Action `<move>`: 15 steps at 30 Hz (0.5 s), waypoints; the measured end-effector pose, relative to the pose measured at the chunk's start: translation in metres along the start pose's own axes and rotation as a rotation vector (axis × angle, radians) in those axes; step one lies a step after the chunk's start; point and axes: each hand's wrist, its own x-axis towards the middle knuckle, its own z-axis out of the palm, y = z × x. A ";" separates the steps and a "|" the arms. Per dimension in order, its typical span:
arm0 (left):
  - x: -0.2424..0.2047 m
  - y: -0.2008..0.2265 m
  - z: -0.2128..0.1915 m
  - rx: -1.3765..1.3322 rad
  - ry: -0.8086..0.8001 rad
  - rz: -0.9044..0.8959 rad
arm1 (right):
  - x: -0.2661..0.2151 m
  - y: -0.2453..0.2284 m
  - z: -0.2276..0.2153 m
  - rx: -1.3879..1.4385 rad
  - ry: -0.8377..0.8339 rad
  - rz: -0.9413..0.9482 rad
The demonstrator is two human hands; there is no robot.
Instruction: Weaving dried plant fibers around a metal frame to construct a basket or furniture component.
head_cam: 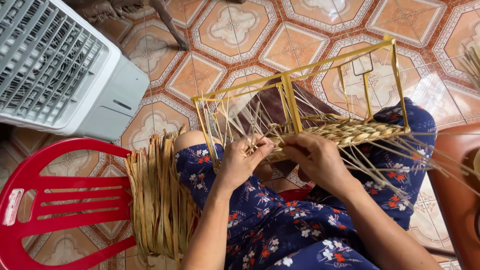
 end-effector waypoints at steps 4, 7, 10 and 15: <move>-0.008 0.025 -0.007 -0.143 -0.146 0.028 | -0.006 -0.007 0.002 0.083 0.053 -0.059; -0.008 0.037 0.003 0.358 -0.167 -0.061 | -0.005 -0.013 0.012 0.083 0.128 -0.238; -0.002 -0.018 0.022 0.639 -0.048 0.179 | -0.013 -0.042 -0.002 0.072 0.145 -0.303; 0.008 0.010 0.015 0.446 -0.056 -0.165 | -0.077 -0.022 -0.023 0.013 0.122 -0.206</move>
